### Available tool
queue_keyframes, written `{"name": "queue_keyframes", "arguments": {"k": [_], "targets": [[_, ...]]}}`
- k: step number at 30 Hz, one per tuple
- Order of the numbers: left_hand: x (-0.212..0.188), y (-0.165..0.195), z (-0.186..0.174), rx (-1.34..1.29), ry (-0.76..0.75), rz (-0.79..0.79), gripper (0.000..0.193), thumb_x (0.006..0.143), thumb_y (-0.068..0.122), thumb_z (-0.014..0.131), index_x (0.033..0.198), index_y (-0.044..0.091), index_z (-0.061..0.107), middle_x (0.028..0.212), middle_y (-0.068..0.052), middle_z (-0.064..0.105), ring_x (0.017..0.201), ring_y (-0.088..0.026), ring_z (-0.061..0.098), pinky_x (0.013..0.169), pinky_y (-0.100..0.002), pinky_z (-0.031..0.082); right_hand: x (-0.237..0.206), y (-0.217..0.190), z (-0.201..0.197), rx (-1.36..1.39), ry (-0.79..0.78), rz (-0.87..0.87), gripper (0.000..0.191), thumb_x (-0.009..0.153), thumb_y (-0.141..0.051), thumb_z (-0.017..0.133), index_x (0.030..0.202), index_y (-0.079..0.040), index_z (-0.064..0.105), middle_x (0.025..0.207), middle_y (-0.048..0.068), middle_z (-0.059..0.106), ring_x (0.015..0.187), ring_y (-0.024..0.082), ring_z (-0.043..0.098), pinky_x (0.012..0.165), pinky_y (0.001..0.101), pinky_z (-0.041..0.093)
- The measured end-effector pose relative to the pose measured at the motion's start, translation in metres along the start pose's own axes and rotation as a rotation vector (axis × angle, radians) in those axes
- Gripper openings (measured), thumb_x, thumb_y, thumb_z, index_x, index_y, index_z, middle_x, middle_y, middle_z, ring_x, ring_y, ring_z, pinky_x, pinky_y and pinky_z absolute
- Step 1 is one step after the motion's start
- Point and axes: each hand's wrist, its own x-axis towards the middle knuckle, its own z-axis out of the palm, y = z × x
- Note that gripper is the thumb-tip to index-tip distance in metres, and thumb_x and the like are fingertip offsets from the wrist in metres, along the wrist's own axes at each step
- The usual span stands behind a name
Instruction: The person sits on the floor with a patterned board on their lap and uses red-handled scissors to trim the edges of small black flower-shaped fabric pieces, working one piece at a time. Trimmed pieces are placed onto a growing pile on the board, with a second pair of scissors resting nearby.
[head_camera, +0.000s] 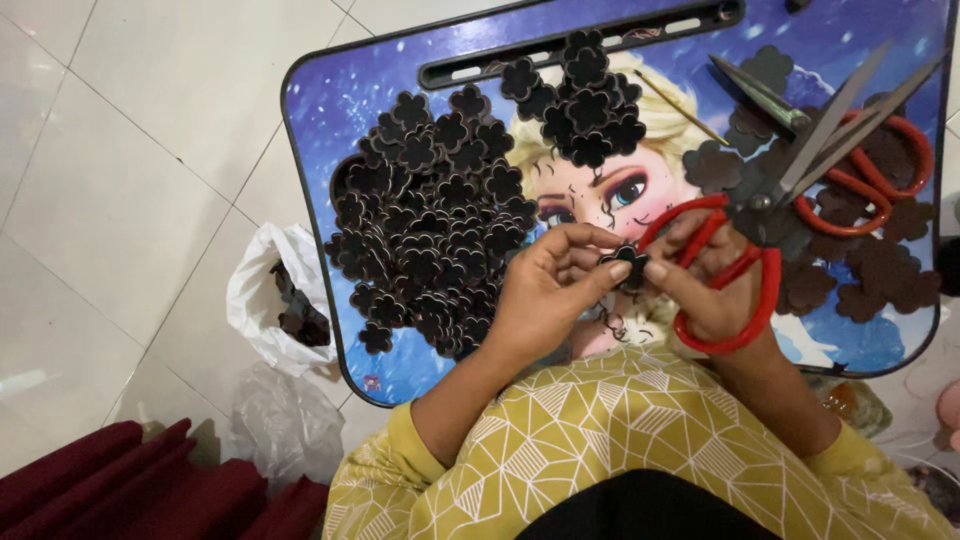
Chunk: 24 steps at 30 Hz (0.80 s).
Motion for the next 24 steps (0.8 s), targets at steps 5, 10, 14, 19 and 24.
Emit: {"name": "queue_keyframes", "arguments": {"k": [5,10,14,19,24], "targets": [[0.006,-0.009,-0.007,-0.279,-0.098,-0.059,0.028,0.101,0.011,0.067,0.127,0.001,0.063,0.109,-0.004,0.073,0.098,-0.007,0.068,0.085,-0.023,0.055,0.004,-0.004,0.002,0.138,0.02,0.08,0.031,0.092,0.001,0.067,0.116,-0.006,0.048,0.098,0.011,0.067,0.082,0.013,0.061,0.074,0.0277,0.048],[0.004,-0.008,-0.011,-0.101,-0.09,-0.024,0.035,0.099,0.008,0.07,0.133,0.002,0.062,0.105,-0.003,0.07,0.095,-0.006,0.066,0.085,-0.021,0.055,0.005,0.0,-0.001,0.045,-0.013,0.09,0.032,0.09,0.0,0.069,0.114,-0.007,0.048,0.096,0.011,0.067,0.08,0.013,0.062,0.069,0.0271,0.049],[0.0,-0.004,-0.008,-0.035,-0.043,-0.013,0.039,0.094,0.004,0.074,0.131,0.001,0.065,0.103,0.0,0.065,0.086,-0.004,0.061,0.077,-0.02,0.052,0.006,0.007,-0.008,0.011,-0.073,0.059,0.028,0.095,-0.01,0.068,0.116,-0.002,0.05,0.097,0.01,0.066,0.08,0.013,0.063,0.068,0.0277,0.051],[0.004,0.002,-0.012,-0.049,0.104,0.104,0.034,0.095,0.001,0.075,0.129,0.0,0.067,0.105,0.0,0.063,0.086,-0.002,0.058,0.076,-0.018,0.049,0.011,0.009,-0.014,0.213,-0.24,0.079,0.06,0.104,-0.052,0.056,0.13,0.002,0.054,0.087,0.007,0.065,0.069,0.011,0.06,0.063,0.0255,0.05],[0.006,0.008,-0.02,-0.12,0.186,0.131,0.031,0.095,-0.001,0.071,0.126,-0.001,0.065,0.115,-0.006,0.068,0.092,-0.007,0.068,0.079,-0.02,0.054,-0.008,-0.008,-0.006,0.221,-0.329,0.237,0.088,0.09,-0.072,0.061,0.131,0.006,0.052,0.083,0.004,0.056,0.079,0.014,0.058,0.059,0.0267,0.046]]}}
